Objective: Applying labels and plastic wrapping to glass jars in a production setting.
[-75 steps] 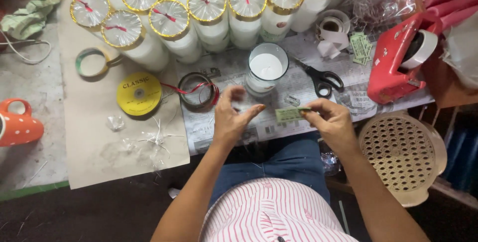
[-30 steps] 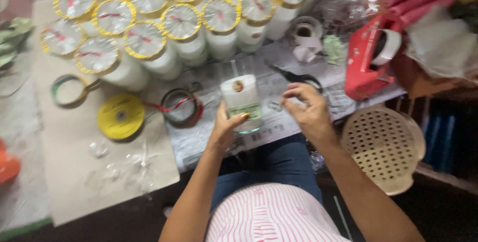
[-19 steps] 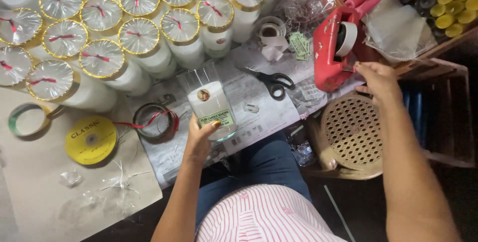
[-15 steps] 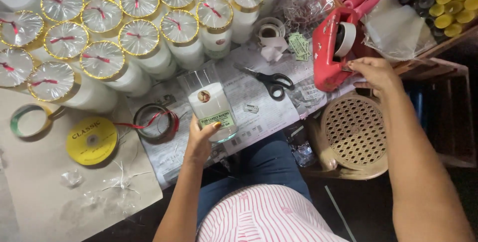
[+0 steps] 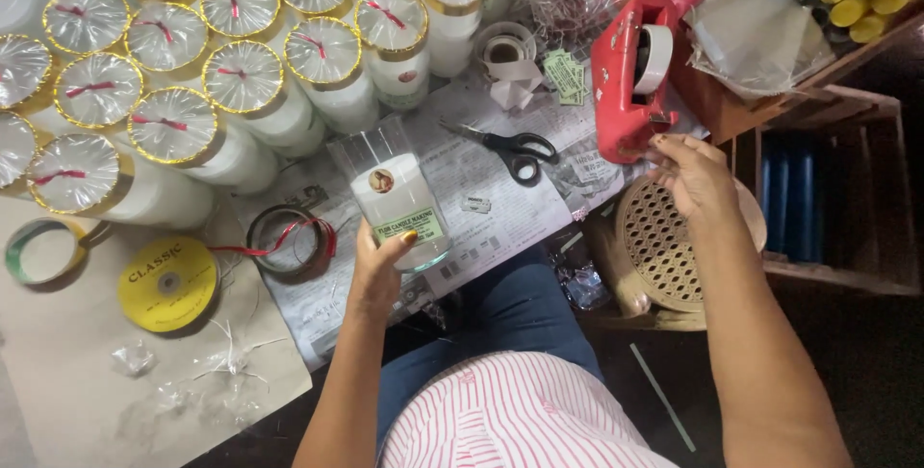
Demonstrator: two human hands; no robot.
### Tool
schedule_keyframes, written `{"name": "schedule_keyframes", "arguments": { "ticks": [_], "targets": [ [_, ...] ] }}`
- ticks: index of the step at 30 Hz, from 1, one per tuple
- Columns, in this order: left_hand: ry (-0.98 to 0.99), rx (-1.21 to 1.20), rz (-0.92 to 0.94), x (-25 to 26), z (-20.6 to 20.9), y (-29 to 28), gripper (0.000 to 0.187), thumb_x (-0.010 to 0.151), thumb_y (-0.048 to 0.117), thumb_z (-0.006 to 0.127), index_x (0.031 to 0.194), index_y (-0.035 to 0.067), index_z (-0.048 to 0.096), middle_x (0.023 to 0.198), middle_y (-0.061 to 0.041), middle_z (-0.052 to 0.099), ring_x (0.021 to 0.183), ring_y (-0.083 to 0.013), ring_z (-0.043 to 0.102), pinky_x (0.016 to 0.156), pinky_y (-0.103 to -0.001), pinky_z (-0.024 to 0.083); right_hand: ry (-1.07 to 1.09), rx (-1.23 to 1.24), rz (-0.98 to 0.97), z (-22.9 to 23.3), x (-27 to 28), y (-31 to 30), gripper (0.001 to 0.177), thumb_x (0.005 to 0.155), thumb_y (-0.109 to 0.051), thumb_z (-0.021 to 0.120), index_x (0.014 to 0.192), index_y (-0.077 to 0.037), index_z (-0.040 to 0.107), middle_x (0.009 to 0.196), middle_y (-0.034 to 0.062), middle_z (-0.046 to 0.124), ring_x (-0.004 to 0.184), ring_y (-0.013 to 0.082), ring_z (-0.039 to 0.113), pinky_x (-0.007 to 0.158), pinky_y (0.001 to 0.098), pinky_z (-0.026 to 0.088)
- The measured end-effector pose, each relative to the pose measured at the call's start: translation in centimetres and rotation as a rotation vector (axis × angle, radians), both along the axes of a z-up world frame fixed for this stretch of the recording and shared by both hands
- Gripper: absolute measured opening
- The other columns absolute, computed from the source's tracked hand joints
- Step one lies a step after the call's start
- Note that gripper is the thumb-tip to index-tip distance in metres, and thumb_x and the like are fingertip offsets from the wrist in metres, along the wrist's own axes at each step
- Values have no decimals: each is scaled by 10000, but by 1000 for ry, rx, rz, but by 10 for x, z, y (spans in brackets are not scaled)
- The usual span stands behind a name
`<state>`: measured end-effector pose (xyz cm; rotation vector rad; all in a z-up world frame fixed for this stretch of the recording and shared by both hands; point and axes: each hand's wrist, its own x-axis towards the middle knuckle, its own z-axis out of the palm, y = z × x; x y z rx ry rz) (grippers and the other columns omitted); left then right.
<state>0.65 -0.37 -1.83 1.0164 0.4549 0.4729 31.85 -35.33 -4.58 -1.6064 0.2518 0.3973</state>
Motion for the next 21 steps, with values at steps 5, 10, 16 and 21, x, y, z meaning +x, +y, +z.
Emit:
{"name": "schedule_keyframes", "arguments": {
  "ticks": [5,10,16,21],
  "targets": [
    [-44,-23,30,4,-23,-6,748,664,252,891,1310,99,548,1077,-130,682,991,-241,660,846,-469,575,275,194,207,12,-45,43,104,921,-220,721,1003,-176,676,930,5,683,901,200,728,798,424,628],
    [-38,-3,30,-2,-6,-14,724,655,237,914,1272,111,557,1075,-100,682,1004,-218,650,860,-447,570,55,86,723,118,-124,125,154,958,-144,694,998,2,723,939,139,742,938,245,738,779,432,630],
    [-60,-1,33,-4,10,-20,726,617,240,951,1216,141,553,1058,-75,695,1000,-188,651,864,-431,573,-501,-337,1443,178,-135,190,217,962,-302,629,889,-152,767,820,78,760,823,212,723,743,403,591],
    [-54,-19,16,-8,27,-24,730,636,222,951,1226,120,532,1042,-86,679,990,-187,650,839,-424,582,-589,-648,1564,187,-147,218,260,960,-390,638,891,-156,728,794,68,679,814,251,662,761,438,551]
  ]
}}
